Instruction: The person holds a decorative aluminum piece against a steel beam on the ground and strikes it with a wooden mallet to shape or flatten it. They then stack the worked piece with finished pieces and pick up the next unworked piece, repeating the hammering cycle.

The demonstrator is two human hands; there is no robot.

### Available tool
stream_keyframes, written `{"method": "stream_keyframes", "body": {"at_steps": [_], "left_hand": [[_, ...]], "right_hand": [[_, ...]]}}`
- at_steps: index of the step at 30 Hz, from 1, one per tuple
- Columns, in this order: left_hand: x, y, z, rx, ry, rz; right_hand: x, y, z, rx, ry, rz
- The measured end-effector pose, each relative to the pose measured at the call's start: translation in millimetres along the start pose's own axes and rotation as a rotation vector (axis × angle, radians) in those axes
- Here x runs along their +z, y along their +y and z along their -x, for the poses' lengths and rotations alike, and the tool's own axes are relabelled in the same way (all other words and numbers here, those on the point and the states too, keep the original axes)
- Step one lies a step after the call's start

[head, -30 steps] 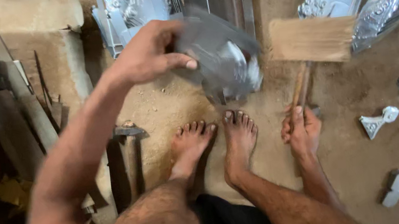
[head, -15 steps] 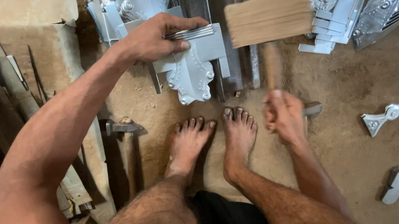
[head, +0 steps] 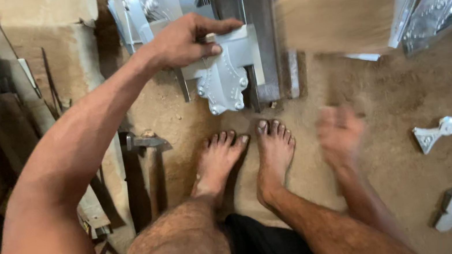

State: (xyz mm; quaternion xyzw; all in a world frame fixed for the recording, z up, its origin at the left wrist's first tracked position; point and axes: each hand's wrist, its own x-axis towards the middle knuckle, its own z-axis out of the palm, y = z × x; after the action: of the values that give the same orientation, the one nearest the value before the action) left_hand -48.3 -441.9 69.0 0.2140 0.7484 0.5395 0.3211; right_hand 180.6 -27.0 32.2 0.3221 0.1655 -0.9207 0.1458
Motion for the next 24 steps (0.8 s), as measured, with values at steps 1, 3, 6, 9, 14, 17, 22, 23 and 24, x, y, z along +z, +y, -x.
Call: {"method": "stream_keyframes", "body": {"at_steps": [1, 3, 6, 9, 14, 17, 22, 23, 24], "left_hand": [[-0.4, 0.2, 0.7, 0.003, 0.013, -0.02], [0.0, 0.7, 1.2, 0.008, 0.001, 0.01], [-0.3, 1.9, 0.7, 0.044, -0.009, 0.053], [0.3, 3.6, 0.4, -0.031, -0.015, 0.038], [0.3, 5.1, 1.4, 0.027, 0.005, 0.032], [0.1, 3.2, 0.2, 0.011, -0.003, 0.073], [1.2, -7.2, -1.8, 0.063, -0.068, 0.266], [0.7, -9.8, -2.1, 0.052, -0.035, 0.208], [1.0, -12.5, 0.3, 0.034, 0.001, 0.155]], "right_hand": [[-3.2, -9.5, 8.9, -0.12, -0.086, 0.084], [-1.7, -17.0, 27.6, -0.552, -0.212, 0.585], [11.7, -5.6, 23.6, -0.817, -0.35, 0.836], [19.8, 0.2, 4.1, -0.664, 0.02, 1.867], [7.2, -18.8, 5.8, -0.237, 0.096, 0.307], [3.2, -7.9, 10.2, -0.6, -0.17, 0.792], [1.7, 23.5, 11.3, -0.527, 0.336, 1.83], [1.4, 27.0, 15.2, -0.452, 0.418, 1.555], [0.7, 27.1, 20.2, -0.365, 0.483, 1.28]]}}
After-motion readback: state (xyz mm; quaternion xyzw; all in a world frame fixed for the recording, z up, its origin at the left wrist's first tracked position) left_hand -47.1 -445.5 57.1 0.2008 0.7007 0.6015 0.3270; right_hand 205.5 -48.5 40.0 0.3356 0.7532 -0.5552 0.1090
